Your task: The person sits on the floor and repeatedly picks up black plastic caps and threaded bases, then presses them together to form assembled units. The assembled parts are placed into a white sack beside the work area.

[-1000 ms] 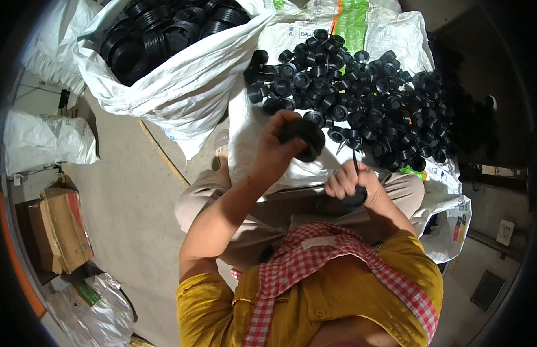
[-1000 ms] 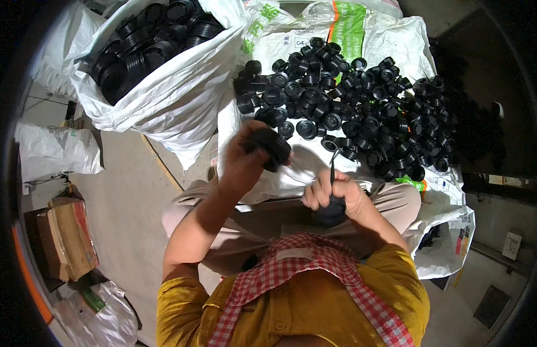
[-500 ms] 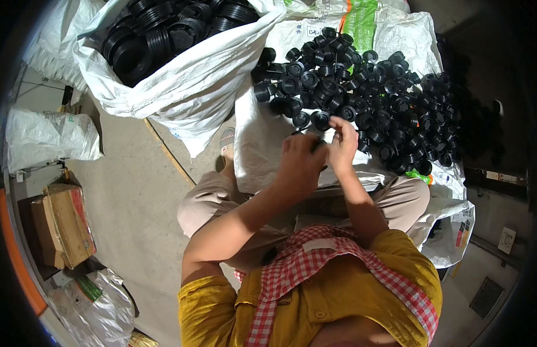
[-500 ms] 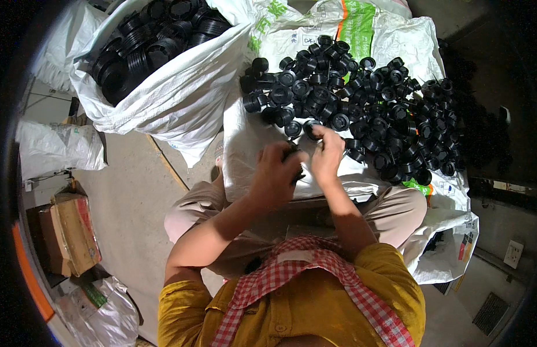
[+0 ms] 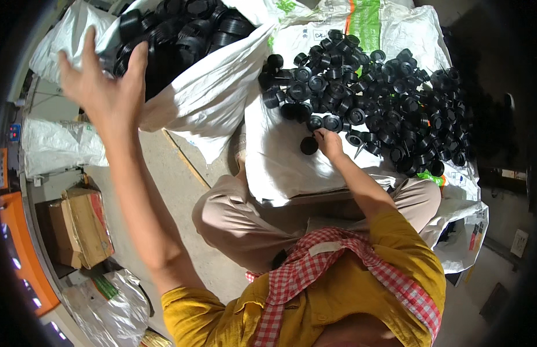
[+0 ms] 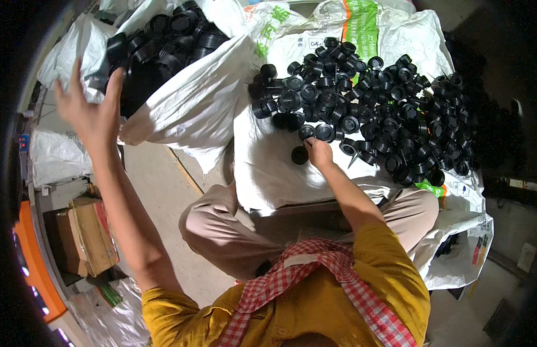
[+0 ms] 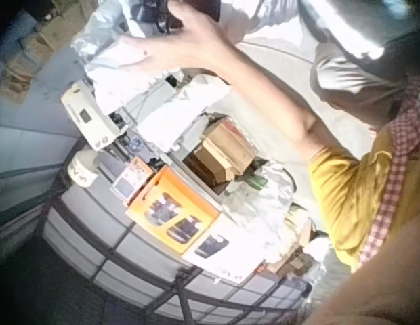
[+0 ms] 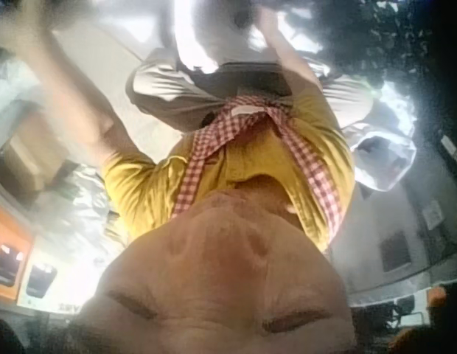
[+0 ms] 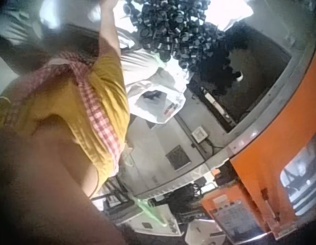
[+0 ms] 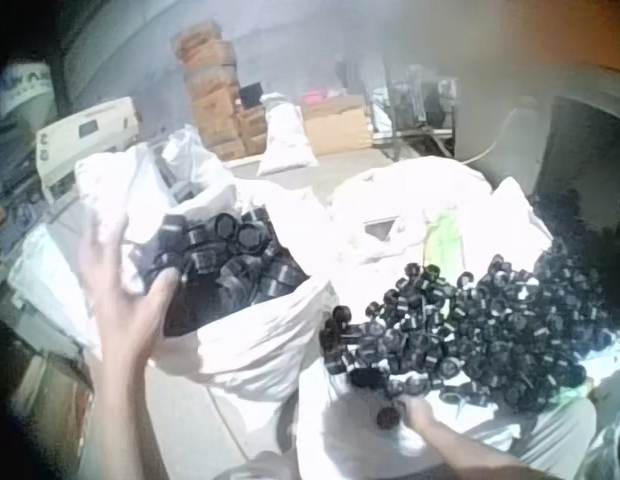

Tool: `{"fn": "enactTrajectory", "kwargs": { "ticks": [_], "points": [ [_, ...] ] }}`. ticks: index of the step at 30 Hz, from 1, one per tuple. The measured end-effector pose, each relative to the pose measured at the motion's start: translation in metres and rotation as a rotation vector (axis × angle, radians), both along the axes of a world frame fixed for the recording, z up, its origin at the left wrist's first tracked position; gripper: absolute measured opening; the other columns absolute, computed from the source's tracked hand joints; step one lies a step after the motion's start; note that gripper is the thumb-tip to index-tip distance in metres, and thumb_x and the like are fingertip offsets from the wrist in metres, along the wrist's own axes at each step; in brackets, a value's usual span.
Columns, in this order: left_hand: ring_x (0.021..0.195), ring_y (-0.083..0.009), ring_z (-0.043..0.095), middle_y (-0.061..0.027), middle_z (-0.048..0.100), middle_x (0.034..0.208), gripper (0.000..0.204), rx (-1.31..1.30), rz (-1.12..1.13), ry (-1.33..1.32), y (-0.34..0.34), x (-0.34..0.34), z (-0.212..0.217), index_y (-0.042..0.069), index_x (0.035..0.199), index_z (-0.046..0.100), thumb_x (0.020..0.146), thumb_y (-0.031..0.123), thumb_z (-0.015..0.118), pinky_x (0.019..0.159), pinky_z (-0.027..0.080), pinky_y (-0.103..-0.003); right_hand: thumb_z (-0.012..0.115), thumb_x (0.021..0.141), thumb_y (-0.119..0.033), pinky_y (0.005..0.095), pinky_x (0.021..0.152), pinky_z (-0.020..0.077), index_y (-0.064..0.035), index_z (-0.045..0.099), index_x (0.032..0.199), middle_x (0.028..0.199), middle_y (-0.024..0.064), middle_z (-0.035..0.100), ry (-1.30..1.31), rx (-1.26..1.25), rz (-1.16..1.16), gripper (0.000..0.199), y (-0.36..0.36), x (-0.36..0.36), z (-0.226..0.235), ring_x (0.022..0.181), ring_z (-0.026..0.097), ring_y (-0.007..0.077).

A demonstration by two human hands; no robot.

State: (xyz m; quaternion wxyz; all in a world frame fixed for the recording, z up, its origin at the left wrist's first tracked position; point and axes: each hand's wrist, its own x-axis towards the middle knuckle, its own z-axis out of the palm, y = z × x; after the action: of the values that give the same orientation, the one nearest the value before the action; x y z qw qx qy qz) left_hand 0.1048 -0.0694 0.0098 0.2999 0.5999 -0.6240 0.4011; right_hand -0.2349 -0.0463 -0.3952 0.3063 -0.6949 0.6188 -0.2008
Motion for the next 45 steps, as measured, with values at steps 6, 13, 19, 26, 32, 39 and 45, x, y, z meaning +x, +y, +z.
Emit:
{"fn": "enactTrajectory", "kwargs": {
  "ticks": [6,13,19,26,32,39,45],
  "points": [
    [0.117,-0.0341,0.052,-0.0207,0.054,0.126,0.054,0.762,-0.740,0.761,0.085,-0.144,-0.125,-0.001,0.123,0.054,0.074,0.007,0.075,0.099,0.041,-0.039,0.052,0.095,-0.018,0.0291,0.068,0.0498,-0.0003,0.066,0.100,0.079,0.0126,0.069,-0.486,0.143,-0.127,0.023,0.058,-0.024,0.109,0.076,0.068,0.0195],
    [0.074,-0.0205,0.064,-0.0135,0.061,0.101,0.070,1.716,-0.763,1.549,0.079,-0.173,-0.221,-0.001,0.137,0.037,0.076,0.009,0.069,0.055,0.055,-0.029,0.057,0.090,-0.007,0.0250,0.071,0.0466,-0.0008,0.062,0.111,0.083,0.0025,0.061,-0.792,0.157,0.028,0.022,0.091,-0.044,0.187,0.073,0.056,0.0125],
    [0.079,-0.0193,0.064,-0.0122,0.062,0.096,0.068,1.786,-0.960,1.967,0.086,-0.170,-0.231,0.003,0.139,0.036,0.076,0.000,0.061,0.064,0.056,-0.032,0.068,0.074,-0.003,0.0364,0.083,0.0417,-0.0032,0.063,0.103,0.094,0.0075,0.059,-0.110,-0.280,0.483,0.030,0.075,-0.056,0.211,0.095,0.053,0.0273],
    [0.080,-0.0320,0.063,-0.0091,0.063,0.101,0.047,1.053,-1.130,0.507,0.089,-0.178,-0.213,0.006,0.120,0.051,0.075,0.005,0.063,0.074,0.053,-0.042,0.056,0.091,-0.018,0.0353,0.086,0.0428,-0.0013,0.057,0.092,0.089,0.0102,0.064,-0.253,0.524,0.394,0.017,0.080,-0.059,0.210,0.090,0.060,0.0239],
    [0.093,-0.0354,0.065,-0.0153,0.063,0.104,0.028,0.564,-1.497,0.429,0.084,-0.180,-0.180,0.005,0.100,0.058,0.079,0.022,0.063,0.079,0.054,-0.044,0.058,0.090,-0.020,0.0377,0.076,0.0444,-0.0005,0.059,0.087,0.080,0.0140,0.065,-1.481,1.228,0.403,0.020,0.092,-0.068,0.207,0.082,0.058,0.0280],
    [0.106,-0.0261,0.061,-0.0160,0.062,0.112,0.034,0.862,-1.290,2.024,0.067,-0.150,-0.180,-0.003,0.123,0.052,0.093,0.012,0.048,0.096,0.047,-0.039,0.063,0.087,-0.026,0.0337,0.075,0.0438,-0.0021,0.058,0.093,0.080,0.0096,0.063,-1.504,0.787,0.456,0.025,0.082,-0.060,0.223,0.081,0.057,0.0235],
    [0.124,-0.0267,0.047,-0.0150,0.046,0.136,0.050,1.086,-1.119,0.963,0.101,-0.181,-0.228,0.001,0.131,0.047,0.082,0.000,0.055,0.102,0.039,-0.035,0.062,0.091,-0.018,0.0380,0.096,0.0431,-0.0068,0.056,0.108,0.105,0.0084,0.060,-1.726,0.350,-0.099,0.021,0.072,-0.016,0.172,0.105,0.055,0.0209]
  ]
}}
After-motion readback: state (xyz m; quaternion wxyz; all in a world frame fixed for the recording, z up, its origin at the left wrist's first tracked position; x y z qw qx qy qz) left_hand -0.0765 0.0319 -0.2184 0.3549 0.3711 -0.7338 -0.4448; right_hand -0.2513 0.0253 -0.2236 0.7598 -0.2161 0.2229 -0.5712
